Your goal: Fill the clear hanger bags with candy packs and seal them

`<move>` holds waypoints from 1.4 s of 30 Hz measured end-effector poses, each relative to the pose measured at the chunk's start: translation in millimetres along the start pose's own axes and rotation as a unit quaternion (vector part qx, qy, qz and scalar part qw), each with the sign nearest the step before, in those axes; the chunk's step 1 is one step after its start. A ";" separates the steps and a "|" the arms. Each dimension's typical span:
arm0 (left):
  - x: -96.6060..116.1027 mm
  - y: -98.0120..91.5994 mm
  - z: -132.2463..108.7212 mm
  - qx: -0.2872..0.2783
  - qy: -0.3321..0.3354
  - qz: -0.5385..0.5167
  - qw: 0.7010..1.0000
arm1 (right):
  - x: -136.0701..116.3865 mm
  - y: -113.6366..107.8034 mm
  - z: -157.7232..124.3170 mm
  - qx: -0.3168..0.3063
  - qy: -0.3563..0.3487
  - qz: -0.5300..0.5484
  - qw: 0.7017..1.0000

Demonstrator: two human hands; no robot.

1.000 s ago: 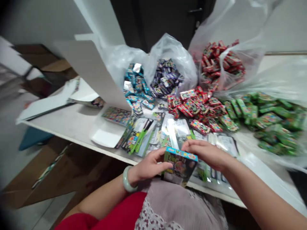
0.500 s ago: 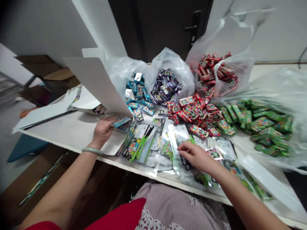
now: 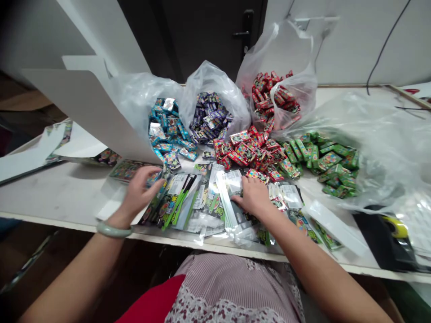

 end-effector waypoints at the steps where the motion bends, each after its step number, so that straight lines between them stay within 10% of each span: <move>1: 32.8 14.1 -1.7 -0.049 0.033 -0.041 0.997 | -2.9 2.0 3.5 0.004 0.010 -0.004 1.000; 3: 93.1 48.1 -11.5 -0.180 0.120 -0.093 0.972 | -3.5 4.8 9.3 0.014 0.037 0.016 0.999; 6: 138.0 86.5 -22.6 -0.235 0.149 -0.098 0.956 | 10.1 6.1 14.8 0.039 0.094 0.164 0.981; 16: 111.6 97.7 -6.5 -0.157 -0.110 -0.272 0.943 | 48.5 -3.5 -0.3 0.097 0.121 0.426 0.891; 23: 153.3 103.1 -2.2 -0.188 -0.198 -0.511 0.815 | 19.6 -12.5 -23.2 0.140 0.103 0.541 0.823; 29: 159.8 70.2 14.7 -0.246 -0.105 -0.346 0.899 | 4.6 -72.8 -49.1 0.314 -0.076 0.349 0.880; 34: 172.2 41.1 25.7 -0.250 0.016 -0.196 0.948 | -17.1 -81.4 -40.4 0.174 -0.161 0.287 0.928; 42: 173.2 26.9 31.7 -0.267 0.066 -0.135 0.952 | -13.6 -94.3 -27.0 0.243 -0.164 0.294 0.910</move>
Point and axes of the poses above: each hand's wrist, its own z-axis towards the middle knuckle, its own y-axis out of the palm, x = y × z, the point moved 4 cm from there along z, towards the middle knuckle, and after that the axes turned 10 degrees about z, right-handed, at the moved point
